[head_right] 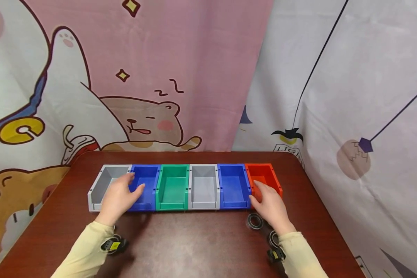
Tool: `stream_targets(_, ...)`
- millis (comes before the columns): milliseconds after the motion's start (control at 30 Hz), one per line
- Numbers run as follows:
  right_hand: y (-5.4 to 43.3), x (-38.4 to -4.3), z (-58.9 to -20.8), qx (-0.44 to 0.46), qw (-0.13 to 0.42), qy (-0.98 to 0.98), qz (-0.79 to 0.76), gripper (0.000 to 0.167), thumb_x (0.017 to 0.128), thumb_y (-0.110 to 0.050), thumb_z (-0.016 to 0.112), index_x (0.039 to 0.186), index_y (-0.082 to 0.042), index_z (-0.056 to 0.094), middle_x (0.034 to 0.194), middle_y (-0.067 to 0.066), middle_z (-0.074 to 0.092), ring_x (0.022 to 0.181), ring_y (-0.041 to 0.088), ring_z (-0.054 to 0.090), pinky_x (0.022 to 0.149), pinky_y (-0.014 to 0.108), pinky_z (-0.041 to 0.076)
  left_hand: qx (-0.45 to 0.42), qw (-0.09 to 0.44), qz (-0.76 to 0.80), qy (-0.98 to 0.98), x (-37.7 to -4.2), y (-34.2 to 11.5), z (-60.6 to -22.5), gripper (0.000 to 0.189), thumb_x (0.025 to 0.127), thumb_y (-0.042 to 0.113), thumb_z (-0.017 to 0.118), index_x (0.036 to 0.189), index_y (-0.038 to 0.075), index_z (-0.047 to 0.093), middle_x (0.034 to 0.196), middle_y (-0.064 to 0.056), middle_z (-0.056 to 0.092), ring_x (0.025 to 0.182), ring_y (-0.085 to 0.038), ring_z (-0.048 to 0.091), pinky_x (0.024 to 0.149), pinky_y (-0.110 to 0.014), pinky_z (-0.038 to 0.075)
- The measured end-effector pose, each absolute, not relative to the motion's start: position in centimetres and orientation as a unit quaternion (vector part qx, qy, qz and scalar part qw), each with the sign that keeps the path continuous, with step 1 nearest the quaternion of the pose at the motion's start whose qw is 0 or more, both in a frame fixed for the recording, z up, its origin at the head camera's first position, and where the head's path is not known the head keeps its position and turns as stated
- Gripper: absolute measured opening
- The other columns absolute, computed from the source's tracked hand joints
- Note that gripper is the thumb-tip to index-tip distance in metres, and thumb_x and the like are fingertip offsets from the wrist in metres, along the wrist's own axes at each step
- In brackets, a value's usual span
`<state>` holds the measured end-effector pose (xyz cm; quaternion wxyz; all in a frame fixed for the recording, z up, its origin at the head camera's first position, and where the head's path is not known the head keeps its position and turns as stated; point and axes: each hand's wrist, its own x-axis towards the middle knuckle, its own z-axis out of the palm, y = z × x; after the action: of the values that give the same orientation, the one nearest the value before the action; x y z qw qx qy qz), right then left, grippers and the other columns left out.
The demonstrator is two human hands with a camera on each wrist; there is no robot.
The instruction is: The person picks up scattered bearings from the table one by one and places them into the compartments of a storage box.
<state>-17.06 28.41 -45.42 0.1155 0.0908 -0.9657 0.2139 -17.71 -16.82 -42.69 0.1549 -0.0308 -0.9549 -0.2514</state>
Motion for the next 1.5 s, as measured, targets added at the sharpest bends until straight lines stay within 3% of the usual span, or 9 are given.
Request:
stream_targets(433, 29.4, -15.0, -45.5, 0.137, 0.171, -0.951, 0.218, 0.067, 0.078, -0.012, 0.082, 0.137, 0.002, 0.053, 0.129, 0.025, 0.059, 0.117, 0.044, 0.053, 0.095, 0.063, 0.042, -0.019, 0.125, -0.292, -0.948, -18.4, -13.2, -44.7, 0.065, 0.085, 0.033, 0.075, 0.128, -0.011, 0.057, 0.111, -0.024, 0.067, 0.1, -0.039, 0.065, 0.082, -0.053, 0.052)
stream_targets(800, 30.2, -13.1, -46.4, 0.167, 0.179, -0.945, 0.219, 0.077, 0.071, -0.013, 0.087, 0.139, -0.001, 0.052, 0.134, 0.02, 0.057, 0.12, 0.041, 0.051, 0.094, 0.064, 0.041, -0.011, 0.125, -0.276, -0.953, -19.2, -12.1, -46.5, 0.067, 0.084, 0.031, 0.076, 0.128, -0.014, 0.055, 0.113, -0.031, 0.065, 0.096, -0.043, 0.066, 0.081, -0.055, 0.053)
stream_targets(1100, 30.3, -12.0, -47.9, 0.188, 0.177, -0.943, 0.208, 0.077, 0.068, -0.016, 0.089, 0.135, 0.001, 0.056, 0.13, 0.018, 0.06, 0.116, 0.038, 0.054, 0.093, 0.06, 0.043, -0.011, 0.128, -0.261, -0.957, -19.6, -11.8, -47.2, 0.055, 0.082, 0.028, 0.076, 0.117, -0.013, 0.061, 0.095, -0.027, 0.068, 0.081, -0.042, 0.067, 0.068, -0.054, 0.052)
stream_targets(1500, 30.0, -11.8, -49.4, 0.201, 0.153, -0.947, 0.197, 0.068, 0.067, -0.018, 0.09, 0.127, -0.002, 0.062, 0.121, 0.013, 0.064, 0.112, 0.035, 0.058, 0.093, 0.056, 0.045, -0.011, 0.13, -0.236, -0.963, -20.0, -11.6, -47.7, 0.028, 0.082, 0.024, 0.072, 0.088, -0.002, 0.062, 0.066, -0.016, 0.062, 0.057, -0.037, 0.061, 0.047, -0.048, 0.044)
